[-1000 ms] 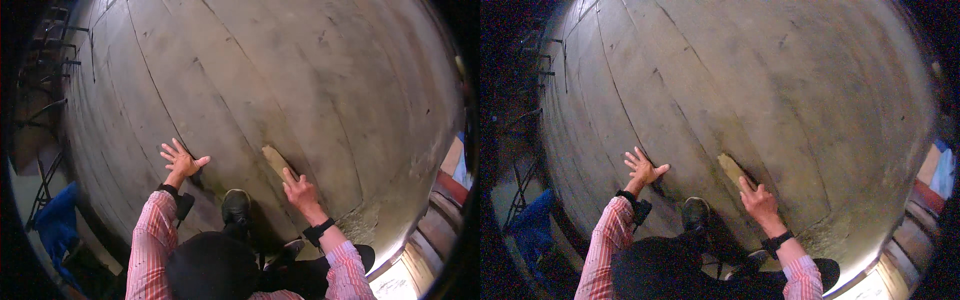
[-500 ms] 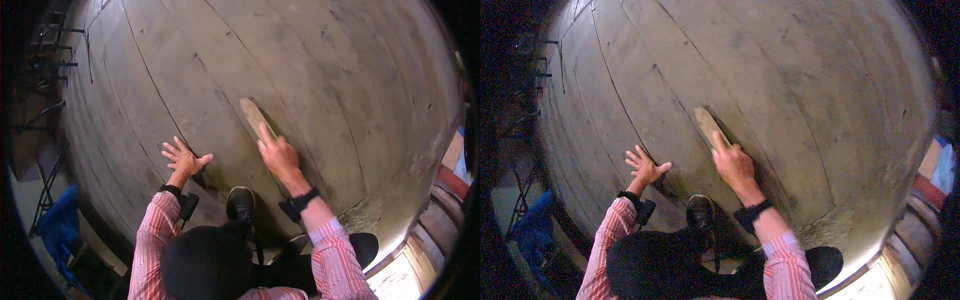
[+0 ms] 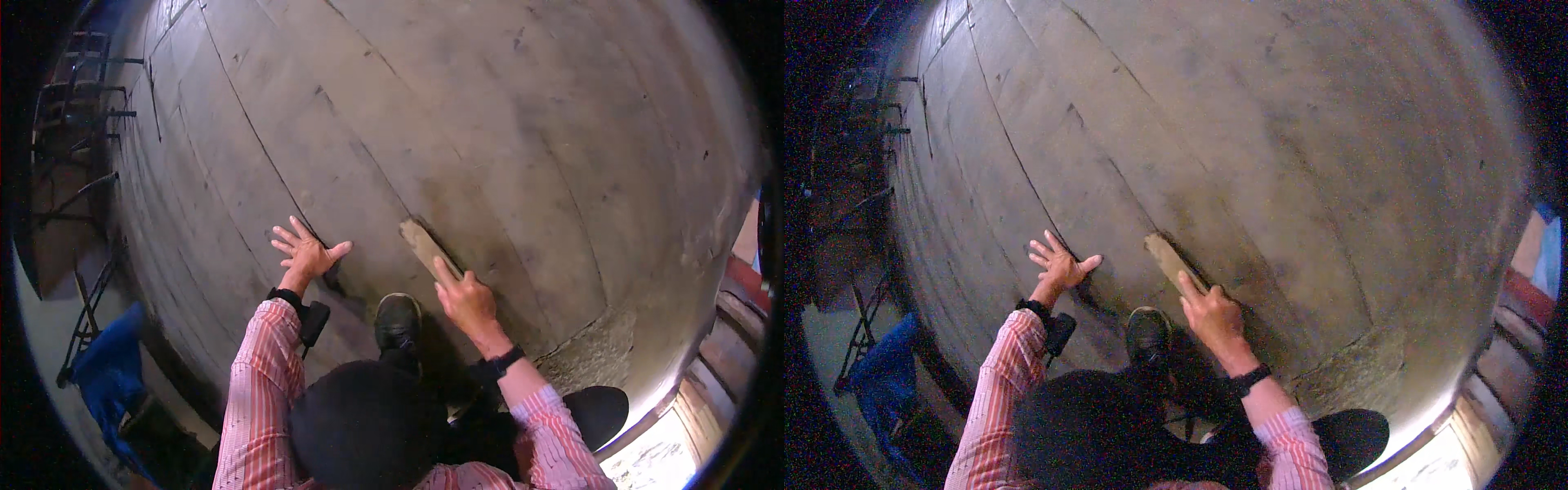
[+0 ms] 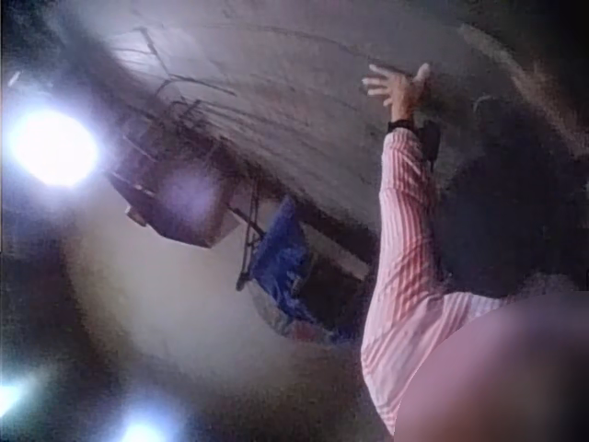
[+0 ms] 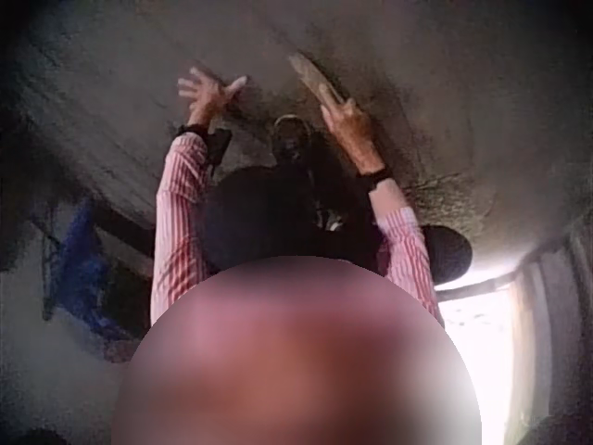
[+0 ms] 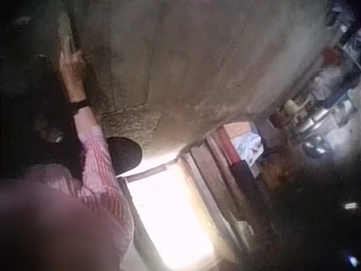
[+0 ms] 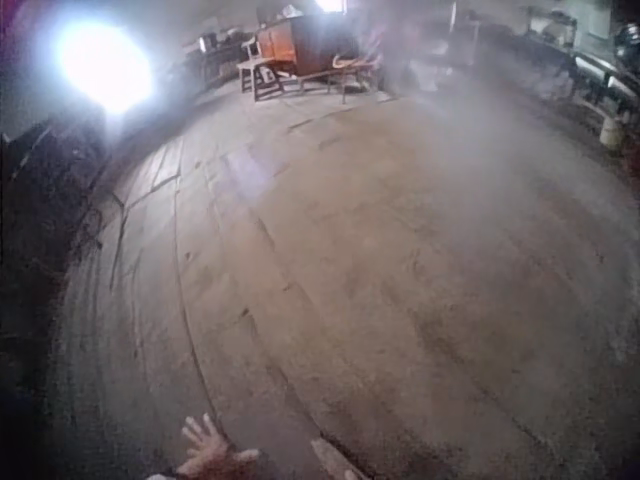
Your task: The person kneels on a wooden floor and uses a sanding block to smooth the surface. They move the block back and forth along the grain of the planks, occasionally shifting position to reach different areas.
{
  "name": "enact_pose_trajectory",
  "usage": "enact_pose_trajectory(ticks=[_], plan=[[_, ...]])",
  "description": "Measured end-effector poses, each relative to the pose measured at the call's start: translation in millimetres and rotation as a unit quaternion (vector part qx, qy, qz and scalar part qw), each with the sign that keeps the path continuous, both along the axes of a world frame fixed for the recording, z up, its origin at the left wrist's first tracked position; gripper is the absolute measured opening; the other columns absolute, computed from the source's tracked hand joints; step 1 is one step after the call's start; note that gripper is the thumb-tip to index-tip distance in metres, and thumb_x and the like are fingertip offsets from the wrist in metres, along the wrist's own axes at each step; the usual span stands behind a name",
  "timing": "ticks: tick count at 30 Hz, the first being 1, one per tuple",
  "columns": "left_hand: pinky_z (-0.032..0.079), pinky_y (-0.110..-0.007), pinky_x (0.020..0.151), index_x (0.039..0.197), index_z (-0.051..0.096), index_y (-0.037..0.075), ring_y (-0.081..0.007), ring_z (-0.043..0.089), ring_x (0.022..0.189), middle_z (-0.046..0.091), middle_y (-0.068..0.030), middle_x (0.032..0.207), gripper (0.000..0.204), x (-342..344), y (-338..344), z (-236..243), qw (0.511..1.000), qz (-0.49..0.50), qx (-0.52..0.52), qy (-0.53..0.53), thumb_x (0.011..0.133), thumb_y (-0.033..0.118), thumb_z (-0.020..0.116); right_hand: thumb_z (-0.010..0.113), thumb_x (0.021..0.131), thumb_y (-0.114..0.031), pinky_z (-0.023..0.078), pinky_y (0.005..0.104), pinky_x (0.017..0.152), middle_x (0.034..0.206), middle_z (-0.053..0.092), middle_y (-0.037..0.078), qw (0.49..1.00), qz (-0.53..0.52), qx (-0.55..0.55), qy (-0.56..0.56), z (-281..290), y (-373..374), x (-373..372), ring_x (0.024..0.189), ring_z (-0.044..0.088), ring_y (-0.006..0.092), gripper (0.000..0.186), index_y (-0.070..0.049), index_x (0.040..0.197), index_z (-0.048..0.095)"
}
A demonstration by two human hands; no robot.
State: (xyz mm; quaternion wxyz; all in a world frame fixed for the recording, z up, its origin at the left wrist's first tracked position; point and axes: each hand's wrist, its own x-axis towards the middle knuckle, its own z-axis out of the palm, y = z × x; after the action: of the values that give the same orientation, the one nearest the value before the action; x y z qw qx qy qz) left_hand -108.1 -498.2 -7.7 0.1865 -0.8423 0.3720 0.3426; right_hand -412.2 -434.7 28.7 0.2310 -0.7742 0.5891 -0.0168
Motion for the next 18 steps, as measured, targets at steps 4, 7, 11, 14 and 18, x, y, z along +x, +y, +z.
enact_pose_trajectory(ticks=[4,7,11,14,18], plan=[[0.014,-0.073,0.097,0.142,-0.019,0.004,-0.0536,-0.018,0.131,-0.025,-0.0334,0.142,0.146,1,1,-3,1.0,-0.003,0.007,0.0,0.051,0.071,0.075,0.063,0.083,-0.034,0.051,0.0401,0.047,0.07,0.053,0.017,1.0,0.013,0.023,-0.013,-13,-4,4,0.053,0.059,0.0315,0.056,-0.027,0.134,0.044],[0.015,-0.072,0.097,0.142,-0.019,0.004,-0.0537,-0.018,0.131,-0.024,-0.0335,0.142,0.146,0,2,-4,1.0,-0.005,0.007,-0.003,0.051,0.071,0.074,0.061,0.084,-0.033,0.051,0.043,0.048,0.071,0.055,0.02,0.998,0.0,0.048,-0.038,-15,-21,16,0.055,0.06,0.0348,0.054,-0.027,0.135,0.043],[0.019,-0.073,0.096,0.143,-0.018,0.007,-0.0537,-0.015,0.132,-0.022,-0.0323,0.143,0.146,1,1,-4,1.0,-0.011,0.011,-0.018,0.05,0.07,0.076,0.059,0.086,-0.033,0.052,0.0443,0.051,0.071,0.055,0.02,0.994,-0.025,0.102,-0.041,-11,-43,36,0.058,0.061,0.0373,0.053,-0.025,0.135,0.043],[0.02,-0.073,0.095,0.143,-0.018,0.007,-0.0539,-0.015,0.132,-0.022,-0.0326,0.143,0.146,2,1,-5,1.0,-0.013,0.015,-0.021,0.05,0.069,0.076,0.059,0.086,-0.034,0.053,0.0445,0.052,0.07,0.055,0.02,0.998,-0.014,0.03,-0.062,-16,-60,50,0.058,0.061,0.0379,0.054,-0.024,0.136,0.041],[0.018,-0.073,0.096,0.142,-0.019,0.007,-0.0535,-0.017,0.132,-0.023,-0.0323,0.143,0.146,1,3,-8,1.0,-0.008,0.009,-0.014,0.051,0.069,0.076,0.059,0.086,-0.033,0.053,0.0445,0.053,0.072,0.056,0.022,0.996,-0.009,0.07,-0.048,-20,-64,56,0.06,0.061,0.0384,0.056,-0.025,0.137,0.038]])
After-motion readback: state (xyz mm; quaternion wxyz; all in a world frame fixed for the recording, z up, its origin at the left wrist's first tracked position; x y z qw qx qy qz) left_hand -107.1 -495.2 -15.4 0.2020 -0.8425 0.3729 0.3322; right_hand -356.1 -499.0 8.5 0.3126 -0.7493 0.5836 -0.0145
